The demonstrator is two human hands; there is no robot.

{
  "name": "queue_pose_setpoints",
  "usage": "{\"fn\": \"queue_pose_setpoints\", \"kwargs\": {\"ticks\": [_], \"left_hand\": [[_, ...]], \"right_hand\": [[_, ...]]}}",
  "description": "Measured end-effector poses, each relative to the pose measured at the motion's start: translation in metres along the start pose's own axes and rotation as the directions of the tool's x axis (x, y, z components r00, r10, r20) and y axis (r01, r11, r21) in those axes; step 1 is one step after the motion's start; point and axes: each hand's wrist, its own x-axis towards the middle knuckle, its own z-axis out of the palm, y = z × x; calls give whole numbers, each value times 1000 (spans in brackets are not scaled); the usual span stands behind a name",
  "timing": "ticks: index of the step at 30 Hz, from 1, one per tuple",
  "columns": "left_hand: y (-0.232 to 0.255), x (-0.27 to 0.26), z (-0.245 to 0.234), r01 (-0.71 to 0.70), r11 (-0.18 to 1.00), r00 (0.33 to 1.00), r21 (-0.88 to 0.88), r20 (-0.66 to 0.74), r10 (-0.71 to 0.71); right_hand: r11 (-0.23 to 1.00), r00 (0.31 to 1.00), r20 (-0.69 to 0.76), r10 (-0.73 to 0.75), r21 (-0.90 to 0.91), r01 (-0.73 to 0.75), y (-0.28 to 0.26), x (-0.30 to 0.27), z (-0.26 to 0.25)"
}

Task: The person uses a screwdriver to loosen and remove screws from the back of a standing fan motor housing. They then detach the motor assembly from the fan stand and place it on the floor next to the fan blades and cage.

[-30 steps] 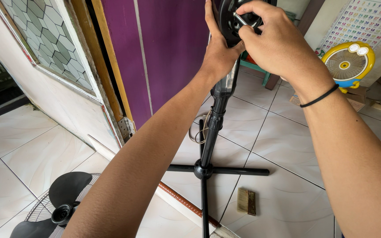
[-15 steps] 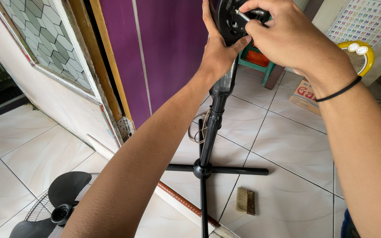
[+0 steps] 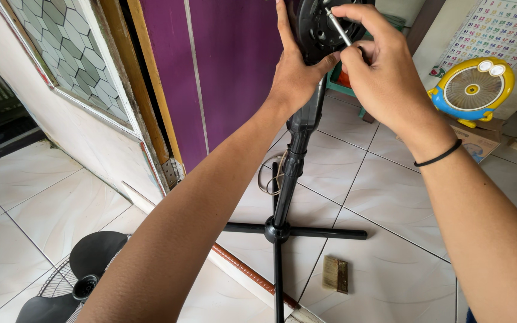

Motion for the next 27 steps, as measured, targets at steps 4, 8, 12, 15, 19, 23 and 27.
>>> {"fn": "queue_pose_setpoints", "kwargs": {"ticks": [4,8,12,15,19,23,27], "left_hand": [[3,-5,-8,-5,1000,1000,-19,19,5],[2,-15,-14,-45,997,999,-58,5,46],[0,-28,-23,-93,995,995,-27,-44,92],[4,-39,-31,-47,999,996,-16,-82,45],[15,-62,-38,-60,998,968,2,-244,59],[23,-79,-43,-94,989,953,-118,-297,55],[22,-94,-44,-109,923,981,-369,-189,40]], "right_hand": [[999,999,-33,31,15,-31,1,-4,5],[999,998,-55,7,39,-5,-3,-11,11],[997,997,-80,2,83,4,-5,-19,16],[988,994,-91,-62,136,74,-2,-26,21],[983,985,-150,-85,146,108,8,-40,30],[975,984,-163,-74,196,106,17,-56,47],[965,990,-141,-5,259,42,20,-75,63]]}}
